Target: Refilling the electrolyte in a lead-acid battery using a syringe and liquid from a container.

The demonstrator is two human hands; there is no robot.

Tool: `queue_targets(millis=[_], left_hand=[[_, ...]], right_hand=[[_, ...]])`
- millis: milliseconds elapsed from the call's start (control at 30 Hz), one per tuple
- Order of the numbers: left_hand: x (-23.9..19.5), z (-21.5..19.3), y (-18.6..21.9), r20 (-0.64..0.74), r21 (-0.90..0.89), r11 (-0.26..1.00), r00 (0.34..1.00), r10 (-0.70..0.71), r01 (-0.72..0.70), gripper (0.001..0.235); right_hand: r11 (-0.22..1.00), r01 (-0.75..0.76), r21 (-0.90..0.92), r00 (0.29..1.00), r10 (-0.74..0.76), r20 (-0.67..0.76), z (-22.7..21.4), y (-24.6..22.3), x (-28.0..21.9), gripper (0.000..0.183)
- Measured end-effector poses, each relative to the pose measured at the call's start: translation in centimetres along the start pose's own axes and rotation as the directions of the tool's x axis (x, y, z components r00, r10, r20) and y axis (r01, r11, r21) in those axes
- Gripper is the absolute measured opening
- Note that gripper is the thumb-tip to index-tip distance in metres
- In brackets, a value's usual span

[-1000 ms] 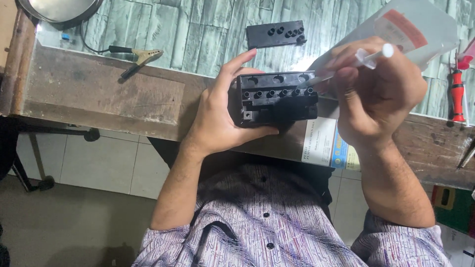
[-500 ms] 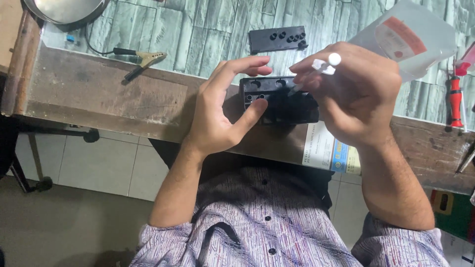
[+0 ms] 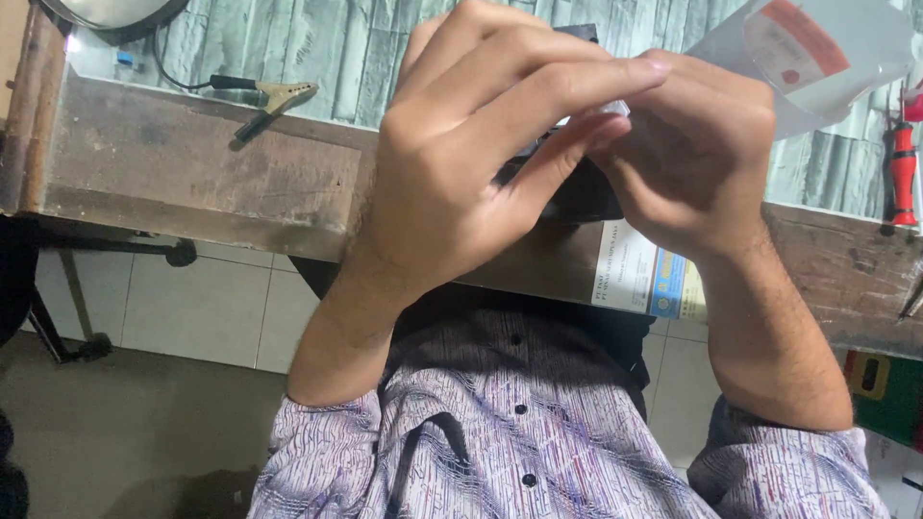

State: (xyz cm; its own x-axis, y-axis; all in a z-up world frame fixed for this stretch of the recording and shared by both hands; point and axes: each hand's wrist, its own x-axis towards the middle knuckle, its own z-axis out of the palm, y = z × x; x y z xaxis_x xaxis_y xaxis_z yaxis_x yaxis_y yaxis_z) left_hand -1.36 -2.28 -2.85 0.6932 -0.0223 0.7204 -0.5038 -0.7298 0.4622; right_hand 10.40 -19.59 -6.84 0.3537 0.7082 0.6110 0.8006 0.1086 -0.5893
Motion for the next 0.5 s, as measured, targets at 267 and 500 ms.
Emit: queue_targets(millis=[267,500], left_hand=[[0.08,-0.13,-0.11,-0.019,-0.011,1.0,1.0,-0.011,0.011,0.026],[0.13,-0.2,-0.34,-0.04,0.003,1.0,0.999,0.017,-0.017,0.02]], right_hand=[[1.0,0.017,-0.007,0.999,-0.017,0.047,-0.08,-1.06,0.89,0.029],[0.999,0.043,0.01,0.998,-0.043,0.054,-0.07,-0.59,0.96,0.026]])
